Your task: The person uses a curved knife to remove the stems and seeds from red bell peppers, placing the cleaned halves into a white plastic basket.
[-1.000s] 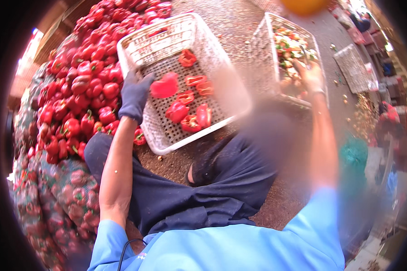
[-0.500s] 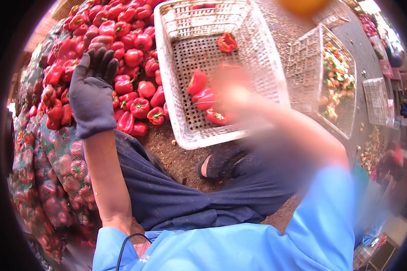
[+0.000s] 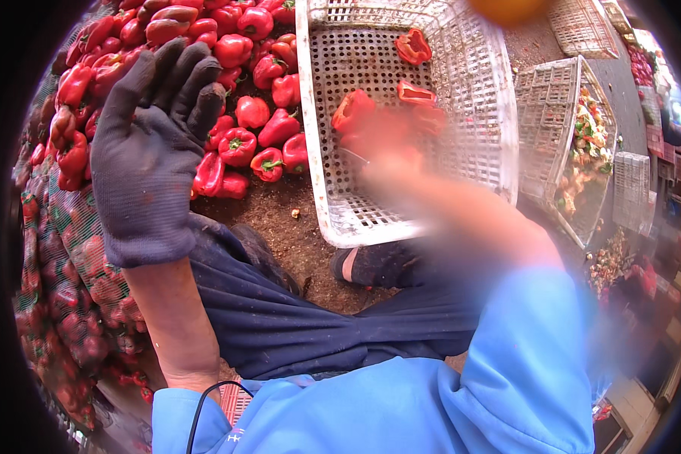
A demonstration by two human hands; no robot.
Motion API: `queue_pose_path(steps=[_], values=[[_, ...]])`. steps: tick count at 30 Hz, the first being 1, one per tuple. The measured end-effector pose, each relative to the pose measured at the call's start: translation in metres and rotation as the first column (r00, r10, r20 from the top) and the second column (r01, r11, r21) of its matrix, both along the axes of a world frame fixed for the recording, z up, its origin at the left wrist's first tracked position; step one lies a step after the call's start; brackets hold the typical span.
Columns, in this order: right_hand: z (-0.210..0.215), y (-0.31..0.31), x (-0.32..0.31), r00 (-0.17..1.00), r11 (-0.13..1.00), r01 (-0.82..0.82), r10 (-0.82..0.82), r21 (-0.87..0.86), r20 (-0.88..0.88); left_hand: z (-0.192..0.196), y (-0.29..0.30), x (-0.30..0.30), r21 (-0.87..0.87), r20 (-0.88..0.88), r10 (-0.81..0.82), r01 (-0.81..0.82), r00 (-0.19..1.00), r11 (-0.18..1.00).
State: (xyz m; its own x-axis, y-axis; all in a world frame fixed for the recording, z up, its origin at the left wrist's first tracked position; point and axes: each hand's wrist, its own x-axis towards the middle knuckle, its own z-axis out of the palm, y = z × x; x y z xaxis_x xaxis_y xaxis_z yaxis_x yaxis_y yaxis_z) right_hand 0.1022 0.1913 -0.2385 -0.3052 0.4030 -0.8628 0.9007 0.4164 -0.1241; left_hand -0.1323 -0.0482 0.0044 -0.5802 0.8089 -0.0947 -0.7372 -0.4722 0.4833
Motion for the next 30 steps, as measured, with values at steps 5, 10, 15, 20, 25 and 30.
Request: queue_pose_path(steps=[5,10,15,20,25,30], values=[[0.02,0.016,0.021,0.854,0.85,0.405,-0.483,-0.337,-0.192,-0.001,0.014,0.019,-0.101,-0.152,0.034,-0.05,0.988,0.994],[0.205,0.013,-0.003,0.749,0.867,0.228,-0.447,-0.443,-0.489,0.02,0.044,0.049,-0.475,-0.49,0.002,-0.269,0.872,0.838],[0.263,0.04,0.025,0.494,0.722,0.337,-0.682,-0.604,-0.539,0.006,0.081,0.085,-0.483,-0.734,-0.304,-0.152,0.608,0.862],[0.286,0.074,0.078,0.083,0.289,0.304,-0.957,-0.908,-0.277,-0.02,0.123,0.148,-0.321,-0.935,-0.291,-0.14,0.201,0.937],[0.296,0.076,0.125,0.029,0.231,0.304,-0.972,-0.924,-0.233,-0.023,0.176,0.181,0.083,-0.992,0.063,-0.192,-0.107,0.978],[0.313,0.071,0.149,-0.136,0.186,0.394,-0.957,-0.9,-0.257,0.004,0.2,0.202,0.126,-0.983,0.117,-0.06,-0.139,0.99]])
